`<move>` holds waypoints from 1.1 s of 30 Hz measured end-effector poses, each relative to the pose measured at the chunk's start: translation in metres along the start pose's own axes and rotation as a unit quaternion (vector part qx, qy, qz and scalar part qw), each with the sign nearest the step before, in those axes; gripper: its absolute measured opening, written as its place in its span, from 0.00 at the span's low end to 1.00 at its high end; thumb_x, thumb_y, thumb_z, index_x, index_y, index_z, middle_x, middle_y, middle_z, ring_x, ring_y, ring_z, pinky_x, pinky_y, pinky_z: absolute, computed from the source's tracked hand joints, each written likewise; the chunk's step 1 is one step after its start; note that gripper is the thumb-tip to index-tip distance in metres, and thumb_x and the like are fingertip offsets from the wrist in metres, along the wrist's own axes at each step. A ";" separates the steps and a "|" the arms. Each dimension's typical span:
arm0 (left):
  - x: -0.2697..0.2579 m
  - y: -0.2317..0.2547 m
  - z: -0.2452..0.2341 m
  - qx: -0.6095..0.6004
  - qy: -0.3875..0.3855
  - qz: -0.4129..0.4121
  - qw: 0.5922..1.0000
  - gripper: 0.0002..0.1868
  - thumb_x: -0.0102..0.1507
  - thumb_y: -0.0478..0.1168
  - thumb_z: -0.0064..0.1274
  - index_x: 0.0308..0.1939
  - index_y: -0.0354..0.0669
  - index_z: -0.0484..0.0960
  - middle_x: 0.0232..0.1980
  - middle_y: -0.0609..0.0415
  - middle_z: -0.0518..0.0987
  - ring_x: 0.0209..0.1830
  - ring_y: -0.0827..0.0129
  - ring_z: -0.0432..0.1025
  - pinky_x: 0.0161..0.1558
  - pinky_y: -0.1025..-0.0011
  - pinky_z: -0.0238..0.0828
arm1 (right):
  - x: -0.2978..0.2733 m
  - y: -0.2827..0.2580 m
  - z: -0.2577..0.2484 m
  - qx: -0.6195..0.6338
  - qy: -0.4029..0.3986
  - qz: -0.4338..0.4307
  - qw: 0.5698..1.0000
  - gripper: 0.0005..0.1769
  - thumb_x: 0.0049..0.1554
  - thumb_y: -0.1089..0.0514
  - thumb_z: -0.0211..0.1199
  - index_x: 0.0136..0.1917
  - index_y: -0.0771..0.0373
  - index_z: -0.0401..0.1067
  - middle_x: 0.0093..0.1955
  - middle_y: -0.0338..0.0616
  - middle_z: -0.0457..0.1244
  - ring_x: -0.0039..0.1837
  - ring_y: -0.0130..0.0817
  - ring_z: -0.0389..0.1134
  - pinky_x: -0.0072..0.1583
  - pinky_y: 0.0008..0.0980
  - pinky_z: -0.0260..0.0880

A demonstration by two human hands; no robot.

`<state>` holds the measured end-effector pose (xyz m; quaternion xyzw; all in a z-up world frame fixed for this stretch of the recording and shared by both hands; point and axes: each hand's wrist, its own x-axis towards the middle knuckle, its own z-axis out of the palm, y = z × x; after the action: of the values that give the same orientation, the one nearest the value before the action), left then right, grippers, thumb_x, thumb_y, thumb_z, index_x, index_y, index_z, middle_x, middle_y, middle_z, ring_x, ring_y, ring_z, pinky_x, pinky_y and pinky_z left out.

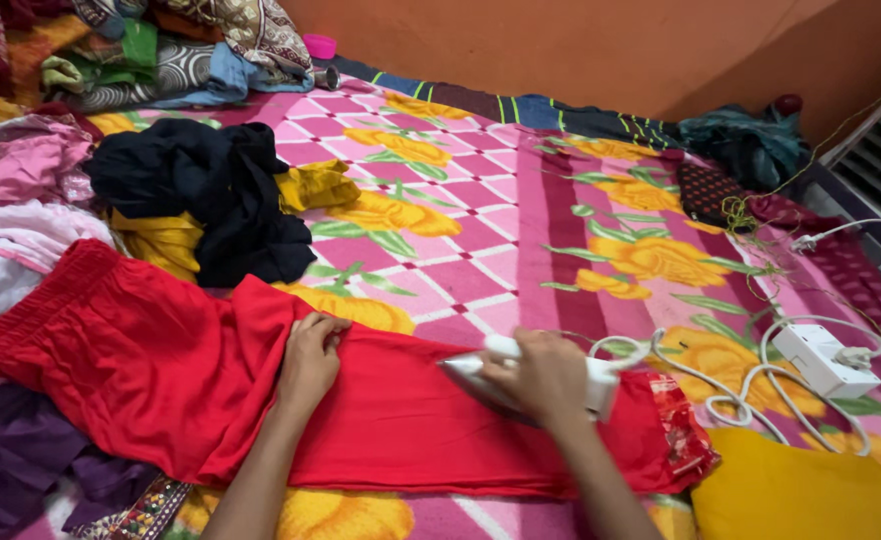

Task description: The person irons a pair of red shorts on a bed. They first unfold and smooth the garment by hand, then use a white electric iron to press the fabric, moving the iron back and forth across the legs and waistband.

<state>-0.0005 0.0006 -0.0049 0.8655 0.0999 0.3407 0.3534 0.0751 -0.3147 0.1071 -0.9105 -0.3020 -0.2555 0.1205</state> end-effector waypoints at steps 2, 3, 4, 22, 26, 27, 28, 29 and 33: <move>0.003 -0.003 0.000 -0.004 -0.007 -0.005 1.000 0.21 0.54 0.21 0.46 0.45 0.40 0.87 0.45 0.48 0.81 0.47 0.52 0.72 0.51 0.62 0.71 | 0.014 -0.029 0.011 0.039 0.016 -0.028 0.999 0.25 0.45 0.34 0.70 0.35 0.58 0.76 0.32 0.49 0.69 0.35 0.47 0.72 0.40 0.48 0.71; 0.004 -0.004 -0.001 -0.009 -0.018 -0.018 1.000 0.24 0.53 0.19 0.44 0.46 0.41 0.87 0.44 0.48 0.81 0.45 0.54 0.73 0.50 0.63 0.72 | 0.021 -0.043 0.017 0.053 0.020 -0.033 0.998 0.24 0.45 0.35 0.70 0.36 0.58 0.76 0.32 0.50 0.69 0.35 0.48 0.72 0.40 0.48 0.71; 0.003 -0.006 -0.002 -0.015 -0.029 -0.032 0.999 0.27 0.51 0.18 0.42 0.46 0.42 0.87 0.44 0.49 0.81 0.42 0.55 0.73 0.48 0.64 0.72 | 0.028 -0.056 0.021 0.056 -0.001 -0.027 0.998 0.25 0.45 0.34 0.70 0.35 0.59 0.75 0.31 0.51 0.69 0.35 0.48 0.72 0.41 0.48 0.71; 0.003 -0.006 -0.007 -0.016 -0.030 -0.012 0.999 0.27 0.51 0.18 0.42 0.46 0.42 0.87 0.44 0.49 0.82 0.41 0.58 0.74 0.48 0.67 0.73 | -0.011 0.101 -0.015 -0.087 -0.012 0.066 0.994 0.26 0.48 0.31 0.65 0.37 0.57 0.76 0.33 0.50 0.69 0.35 0.47 0.72 0.39 0.47 0.71; 0.001 -0.008 -0.005 -0.026 -0.020 0.002 0.999 0.26 0.51 0.18 0.42 0.45 0.41 0.87 0.44 0.49 0.82 0.42 0.57 0.74 0.48 0.65 0.73 | -0.028 0.146 -0.038 -0.105 -0.060 0.120 0.985 0.27 0.46 0.29 0.65 0.41 0.54 0.78 0.33 0.49 0.70 0.37 0.48 0.73 0.39 0.47 0.71; 0.001 -0.009 -0.004 -0.022 -0.019 0.004 1.000 0.26 0.51 0.18 0.42 0.45 0.41 0.87 0.45 0.48 0.81 0.43 0.56 0.74 0.49 0.65 0.73 | -0.030 0.148 -0.037 -0.110 -0.050 0.116 0.986 0.27 0.46 0.29 0.65 0.40 0.54 0.78 0.34 0.48 0.70 0.37 0.47 0.73 0.39 0.47 0.71; 0.001 -0.009 -0.003 -0.017 -0.017 0.006 1.000 0.25 0.51 0.19 0.43 0.45 0.40 0.87 0.45 0.48 0.81 0.43 0.55 0.74 0.49 0.64 0.72 | -0.031 0.148 -0.034 -0.114 -0.040 0.112 0.986 0.26 0.47 0.30 0.64 0.40 0.54 0.78 0.35 0.48 0.70 0.38 0.47 0.73 0.40 0.47 0.71; 0.000 -0.009 -0.001 -0.014 -0.010 0.012 1.000 0.24 0.52 0.19 0.44 0.45 0.41 0.87 0.45 0.47 0.81 0.45 0.54 0.74 0.50 0.63 0.72 | -0.031 0.147 -0.032 -0.119 -0.030 0.107 0.987 0.26 0.47 0.30 0.64 0.39 0.54 0.78 0.35 0.47 0.71 0.38 0.47 0.73 0.41 0.47 0.71; -0.002 -0.008 0.002 -0.002 0.007 0.016 1.000 0.20 0.56 0.22 0.47 0.45 0.40 0.87 0.45 0.47 0.81 0.49 0.51 0.73 0.53 0.60 0.70 | -0.026 0.132 -0.030 -0.095 -0.035 0.099 0.990 0.27 0.47 0.30 0.64 0.39 0.55 0.78 0.35 0.49 0.70 0.38 0.48 0.73 0.41 0.48 0.71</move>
<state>0.0001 0.0049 -0.0126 0.8639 0.0875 0.3523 0.3493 0.1266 -0.4428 0.1098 -0.9516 -0.1887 -0.2377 0.0477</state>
